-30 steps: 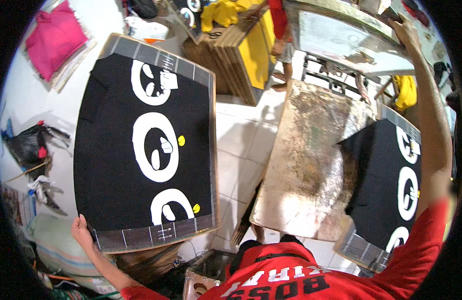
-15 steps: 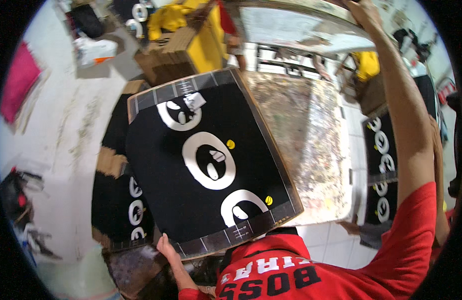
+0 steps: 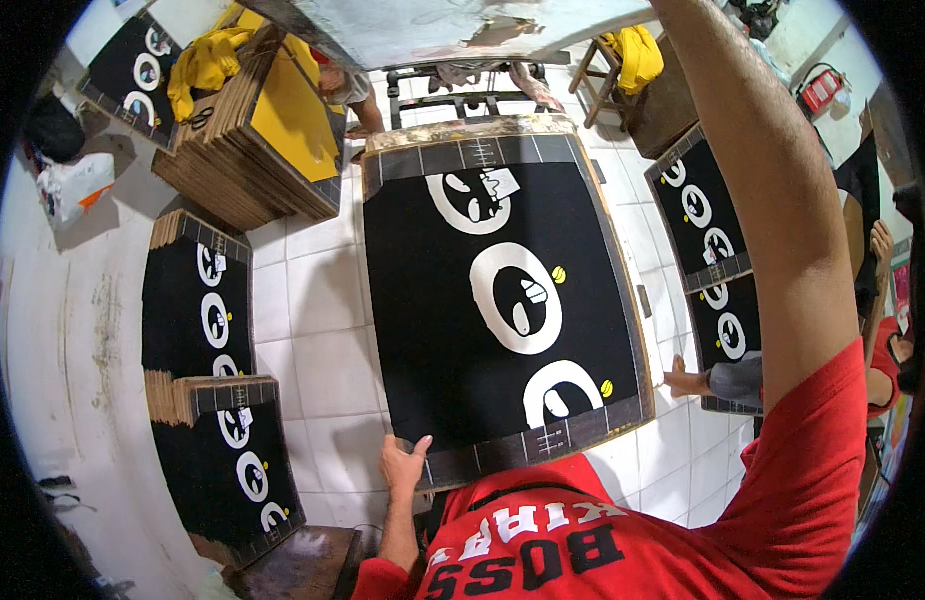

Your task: The person performs screen printing on black t-shirts using a squeegee to spread orange ink through a stencil. They repeatedly lift the screen, replace a t-shirt, and continue printing the same design.

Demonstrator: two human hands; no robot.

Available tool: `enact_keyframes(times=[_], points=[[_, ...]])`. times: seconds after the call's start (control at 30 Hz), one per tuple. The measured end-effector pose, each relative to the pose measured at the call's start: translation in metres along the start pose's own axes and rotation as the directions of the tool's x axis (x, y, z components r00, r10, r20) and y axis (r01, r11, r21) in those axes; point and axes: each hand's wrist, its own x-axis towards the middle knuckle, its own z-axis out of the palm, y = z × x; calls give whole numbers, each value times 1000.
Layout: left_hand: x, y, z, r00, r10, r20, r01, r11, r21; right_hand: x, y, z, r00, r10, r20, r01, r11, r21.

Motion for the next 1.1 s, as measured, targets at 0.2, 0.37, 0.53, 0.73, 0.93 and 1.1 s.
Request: enact_keyframes(times=[0.2,0.37,0.53,0.73,0.93,1.1], points=[[-9,11,15,1000,-2,5,2,997,-77,22,-9,0,999,34,-4,-34,998,-43],[3,21,15,999,6,-41,-7,1000,-20,21,-16,-9,998,-26,-55,24,999,-32],[22,25,18,997,-65,-32,60,991,-120,26,-12,-9,999,-54,1,54,998,-25],[34,28,20,999,-31,-31,35,990,136,-7,15,4,939,-269,-214,266,963,-42],[64,151,-51,939,274,-207,-295,952,-79,-179,59,12,948,-238,-210,276,945,174],[92,243,-96,979,201,-37,-21,-80,-997,-333,82,34,966,-155,-206,228,888,400]])
